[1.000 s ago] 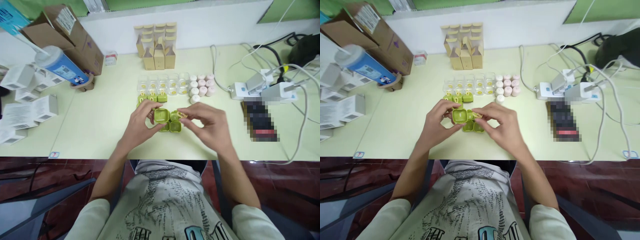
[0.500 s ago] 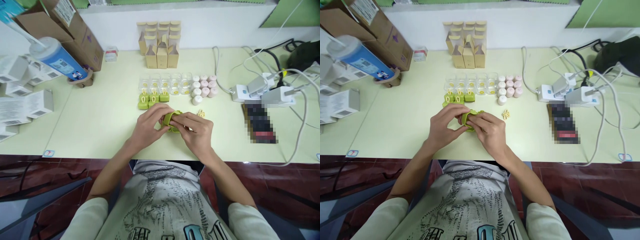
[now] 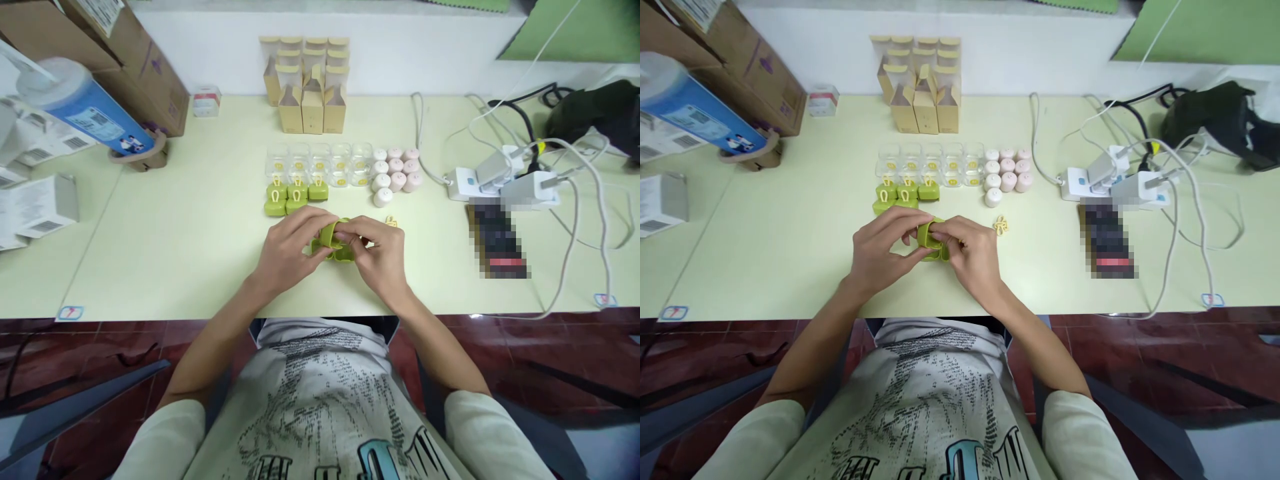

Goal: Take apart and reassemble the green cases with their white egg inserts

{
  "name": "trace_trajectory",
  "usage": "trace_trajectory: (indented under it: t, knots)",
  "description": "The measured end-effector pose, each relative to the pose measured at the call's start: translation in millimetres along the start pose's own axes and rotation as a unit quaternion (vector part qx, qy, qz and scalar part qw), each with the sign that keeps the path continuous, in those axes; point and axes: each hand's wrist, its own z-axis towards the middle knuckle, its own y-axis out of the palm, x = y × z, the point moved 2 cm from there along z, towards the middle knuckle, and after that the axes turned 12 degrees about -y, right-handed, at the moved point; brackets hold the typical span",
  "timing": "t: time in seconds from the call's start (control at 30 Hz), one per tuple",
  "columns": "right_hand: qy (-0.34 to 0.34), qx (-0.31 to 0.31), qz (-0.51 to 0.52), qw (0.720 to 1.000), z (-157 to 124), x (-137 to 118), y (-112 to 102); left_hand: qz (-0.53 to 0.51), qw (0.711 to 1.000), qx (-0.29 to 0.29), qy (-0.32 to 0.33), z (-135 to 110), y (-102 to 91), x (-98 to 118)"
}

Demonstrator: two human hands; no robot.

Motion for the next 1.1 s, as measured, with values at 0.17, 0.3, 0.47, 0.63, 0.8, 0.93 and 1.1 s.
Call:
trace_trajectory:
  t: [0.17, 0.3, 0.47, 0.63, 0.8, 0.93, 1.1]
  knots:
    - [-0.025, 0.006, 0.008, 1.000, 0.5, 6.4, 8.8, -0.017, 0.999, 0.031, 0.024, 1.9, 2.8, -5.7]
    - [-0.020, 0.025, -0.006, 0.999, -1.4, 6.8, 11.0, -0.016, 0.999, 0.024, 0.018, 2.7, 4.2, -2.8]
    - [0.015, 0.143, -0.024, 0.989, -3.2, 5.6, 8.4, -0.052, 0.998, 0.023, -0.030, 4.0, 0.3, 0.7]
    - [0.127, 0.029, 0.197, 0.972, 6.2, 19.4, 0.8, -0.074, 0.997, 0.018, -0.017, 4.7, -2.3, -3.6]
    - [0.193, -0.012, 0.297, 0.935, 7.2, 25.0, -5.7, -0.069, 0.998, -0.007, 0.007, 3.9, -1.4, -6.2]
    - [0.195, -0.001, 0.282, 0.940, 6.5, 21.8, -3.9, -0.083, 0.995, -0.030, 0.046, 3.0, 1.6, -6.3]
    - [0.197, 0.017, 0.289, 0.937, 9.8, 19.3, -3.0, -0.113, 0.991, -0.019, 0.074, 5.2, 2.7, -3.8]
